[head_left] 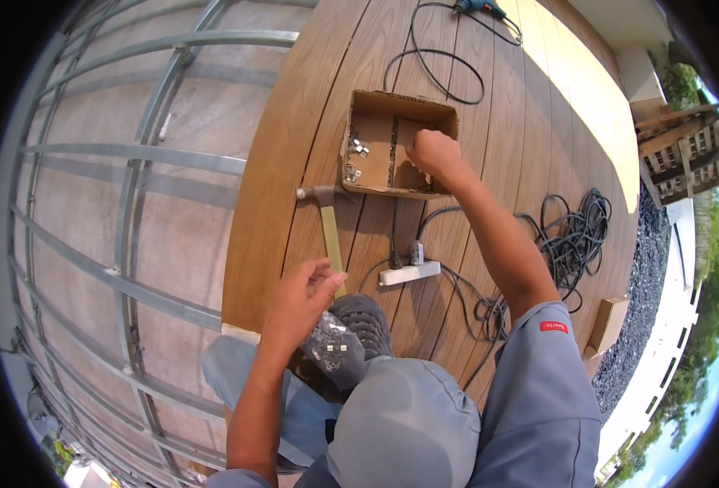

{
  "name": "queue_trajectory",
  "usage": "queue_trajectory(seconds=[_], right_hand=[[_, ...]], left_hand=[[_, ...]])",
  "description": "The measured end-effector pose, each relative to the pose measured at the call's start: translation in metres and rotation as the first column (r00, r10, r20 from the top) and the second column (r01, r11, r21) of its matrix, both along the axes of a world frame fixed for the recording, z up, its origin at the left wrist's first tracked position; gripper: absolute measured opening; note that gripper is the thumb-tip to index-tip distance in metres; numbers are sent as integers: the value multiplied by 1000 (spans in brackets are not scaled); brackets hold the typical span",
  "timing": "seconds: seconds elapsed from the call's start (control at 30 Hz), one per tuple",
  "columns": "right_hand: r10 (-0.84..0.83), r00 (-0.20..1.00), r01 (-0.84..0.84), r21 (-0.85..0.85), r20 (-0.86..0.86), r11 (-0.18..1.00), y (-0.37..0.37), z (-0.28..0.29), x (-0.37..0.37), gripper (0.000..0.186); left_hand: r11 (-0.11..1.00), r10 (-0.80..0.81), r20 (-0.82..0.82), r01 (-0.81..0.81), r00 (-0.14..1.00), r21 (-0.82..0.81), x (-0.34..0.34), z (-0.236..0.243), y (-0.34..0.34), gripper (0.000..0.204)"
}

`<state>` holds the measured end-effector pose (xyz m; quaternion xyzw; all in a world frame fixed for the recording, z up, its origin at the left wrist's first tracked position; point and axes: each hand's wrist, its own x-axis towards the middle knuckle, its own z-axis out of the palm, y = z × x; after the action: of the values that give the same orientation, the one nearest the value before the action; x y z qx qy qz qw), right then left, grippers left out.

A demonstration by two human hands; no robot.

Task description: The person installs decking boards by taking metal fasteners from a box, placing them along the board edges, hammering them into position, and fastening them to the metal frame using an electric drill.

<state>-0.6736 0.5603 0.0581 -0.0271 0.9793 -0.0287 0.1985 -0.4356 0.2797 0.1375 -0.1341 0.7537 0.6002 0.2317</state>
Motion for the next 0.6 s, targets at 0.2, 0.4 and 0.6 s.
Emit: queue_trajectory(seconds=[0.2,0.4,0.6], right_hand=[[45,988,-60,100,148,993,-36,-35,-9,48],[-7,997,-1,102,76,995,-33,-37,3,53],[-29,999,29,-3,-21,1000,-23,-18,23,43]], left_hand=[[919,-21,-266,-86,964,-385,-127,-60,47,49],[856,-117,-107,46,987,-515,-148,-101,59,36],[889,59,-197,-141,979,-436,-122,-103,82,33]])
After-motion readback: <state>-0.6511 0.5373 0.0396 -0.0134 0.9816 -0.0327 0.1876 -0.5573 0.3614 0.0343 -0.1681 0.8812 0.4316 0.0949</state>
